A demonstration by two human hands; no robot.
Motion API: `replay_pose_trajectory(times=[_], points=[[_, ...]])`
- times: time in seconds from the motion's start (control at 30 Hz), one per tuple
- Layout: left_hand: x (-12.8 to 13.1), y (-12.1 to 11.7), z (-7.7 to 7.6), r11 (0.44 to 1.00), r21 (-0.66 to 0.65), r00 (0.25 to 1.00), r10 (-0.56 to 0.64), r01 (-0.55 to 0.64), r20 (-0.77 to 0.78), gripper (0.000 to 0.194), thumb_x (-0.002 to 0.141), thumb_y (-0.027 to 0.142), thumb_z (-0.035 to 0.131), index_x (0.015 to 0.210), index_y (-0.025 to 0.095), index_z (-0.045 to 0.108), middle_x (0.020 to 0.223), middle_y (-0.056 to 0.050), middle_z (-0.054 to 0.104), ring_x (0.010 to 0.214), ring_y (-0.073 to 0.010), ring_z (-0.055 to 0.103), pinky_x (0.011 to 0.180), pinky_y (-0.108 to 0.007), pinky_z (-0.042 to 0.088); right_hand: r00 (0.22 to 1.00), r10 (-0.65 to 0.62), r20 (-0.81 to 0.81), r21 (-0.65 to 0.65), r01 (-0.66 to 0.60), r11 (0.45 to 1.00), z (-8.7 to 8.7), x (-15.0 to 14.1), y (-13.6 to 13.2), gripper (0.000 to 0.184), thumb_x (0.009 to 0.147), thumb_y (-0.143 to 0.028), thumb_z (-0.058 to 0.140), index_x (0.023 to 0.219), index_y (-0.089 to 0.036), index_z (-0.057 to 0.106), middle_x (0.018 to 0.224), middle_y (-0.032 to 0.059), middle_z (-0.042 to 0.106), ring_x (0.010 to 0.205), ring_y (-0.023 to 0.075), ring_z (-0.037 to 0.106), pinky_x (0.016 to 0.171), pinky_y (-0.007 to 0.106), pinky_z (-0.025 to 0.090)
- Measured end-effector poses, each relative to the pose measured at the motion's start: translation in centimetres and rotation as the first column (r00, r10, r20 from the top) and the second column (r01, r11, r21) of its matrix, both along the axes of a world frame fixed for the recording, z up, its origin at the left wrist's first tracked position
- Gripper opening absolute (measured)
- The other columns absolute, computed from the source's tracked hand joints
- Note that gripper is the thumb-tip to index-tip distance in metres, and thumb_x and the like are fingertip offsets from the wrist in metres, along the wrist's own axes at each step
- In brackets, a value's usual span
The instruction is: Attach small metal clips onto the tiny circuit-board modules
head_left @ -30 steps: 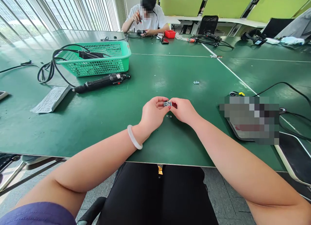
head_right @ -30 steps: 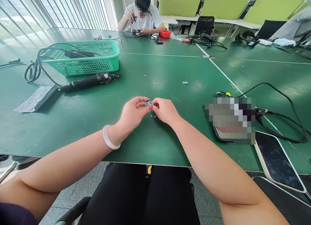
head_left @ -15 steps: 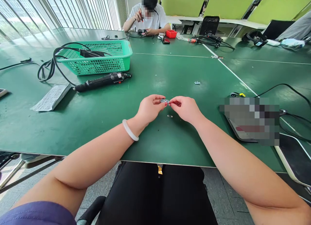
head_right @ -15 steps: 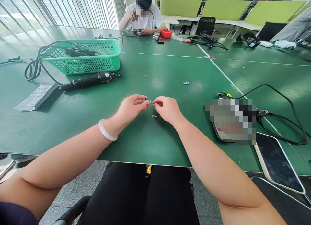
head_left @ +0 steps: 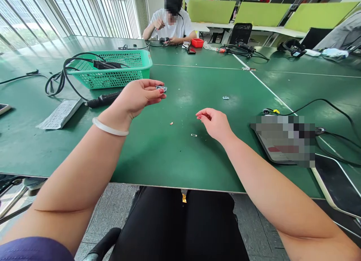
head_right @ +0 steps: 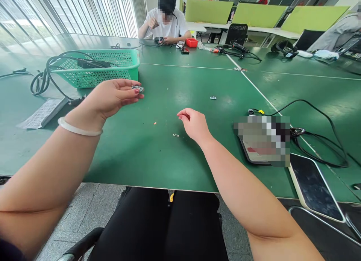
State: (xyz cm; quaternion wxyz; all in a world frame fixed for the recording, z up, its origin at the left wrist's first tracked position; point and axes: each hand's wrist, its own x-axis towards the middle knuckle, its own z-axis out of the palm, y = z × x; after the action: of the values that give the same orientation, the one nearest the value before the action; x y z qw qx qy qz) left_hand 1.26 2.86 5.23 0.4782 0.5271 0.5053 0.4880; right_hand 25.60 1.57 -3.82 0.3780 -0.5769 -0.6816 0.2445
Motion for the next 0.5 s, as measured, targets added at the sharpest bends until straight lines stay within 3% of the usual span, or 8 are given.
replay_pose_trajectory(times=[0.1,0.33,0.5], points=[[0.0,0.3,-0.6,1.000,0.005,1.000,-0.011,0.011,-0.003,0.025,0.070,0.009,0.078,0.092,0.011,0.066,0.081,-0.005,0.069,0.086,-0.0168,0.069,0.091,-0.037,0.052,0.999,0.035,0.022,-0.019,-0.035,0.999,0.1,-0.1,-0.2,0.020,0.086,-0.021,0.052,0.092,-0.019,0.071,0.089,0.0040,0.073,0.081,0.0158,0.065,0.081,0.033,0.049],[2.0,0.5,-5.6,0.991,-0.113,0.997,-0.073,0.075,0.029,0.024,0.068,0.008,0.077,0.089,0.013,0.066,0.078,-0.006,0.070,0.076,-0.0161,0.068,0.085,-0.038,0.054,0.897,0.289,0.335,-0.095,-0.274,0.957,-0.2,-0.8,-0.5,0.024,0.085,-0.016,0.052,0.086,-0.023,0.076,0.093,0.0026,0.073,0.089,0.0170,0.063,0.082,0.032,0.048],[2.2,0.3,-7.6,0.982,-0.174,0.997,-0.074,0.076,0.021,0.023,0.067,0.004,0.076,0.087,0.013,0.066,0.077,-0.006,0.070,0.070,-0.0151,0.066,0.085,-0.041,0.055,0.925,0.279,0.258,-0.131,-0.252,0.959,-0.1,-1.2,-0.7,0.032,0.090,-0.016,0.045,0.101,-0.025,0.074,0.097,0.0019,0.072,0.084,0.0147,0.064,0.078,0.029,0.048]])
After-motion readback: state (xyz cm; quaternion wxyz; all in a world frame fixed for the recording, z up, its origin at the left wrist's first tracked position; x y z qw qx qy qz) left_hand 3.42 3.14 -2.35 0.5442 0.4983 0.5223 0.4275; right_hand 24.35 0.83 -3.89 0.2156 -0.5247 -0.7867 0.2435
